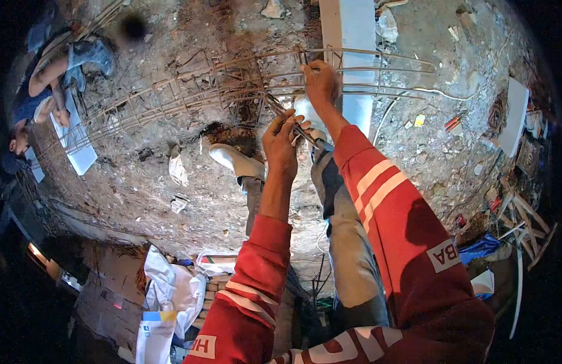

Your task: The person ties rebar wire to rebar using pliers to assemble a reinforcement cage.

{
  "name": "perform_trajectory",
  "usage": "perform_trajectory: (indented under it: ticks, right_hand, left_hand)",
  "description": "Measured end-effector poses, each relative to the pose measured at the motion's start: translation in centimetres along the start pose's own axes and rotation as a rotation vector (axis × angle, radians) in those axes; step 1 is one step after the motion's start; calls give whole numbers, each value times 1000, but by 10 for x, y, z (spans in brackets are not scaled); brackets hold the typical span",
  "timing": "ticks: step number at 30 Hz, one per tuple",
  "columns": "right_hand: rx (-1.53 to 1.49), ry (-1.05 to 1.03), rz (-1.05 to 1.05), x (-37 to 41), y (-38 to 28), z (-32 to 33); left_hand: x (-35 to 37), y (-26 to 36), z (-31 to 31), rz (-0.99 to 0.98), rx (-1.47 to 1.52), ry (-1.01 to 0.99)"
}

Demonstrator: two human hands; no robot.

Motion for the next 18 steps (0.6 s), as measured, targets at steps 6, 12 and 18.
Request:
perform_trajectory:
  ticks: [6, 12, 18]
  right_hand:
    - [-62, -45, -23, -3, 4, 28]
    - [23, 117, 110, -8, 21, 37]
    - [30, 112, 44, -13, 26, 36]
  left_hand:
    - [-10, -4, -19, -42, 12, -19]
    - [-17, -10, -37, -42, -14, -52]
    - [-19, -15, -45, -43, -24, -87]
Point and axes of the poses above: each hand's wrist, its own x-axis away from the middle knuckle, its own z-axis out of the back of the hand, y = z × x, the point moved 2 cm from there along -x, towards the middle knuckle, and after that the axes turned 9 degrees about -z, right-handed, at the moved point
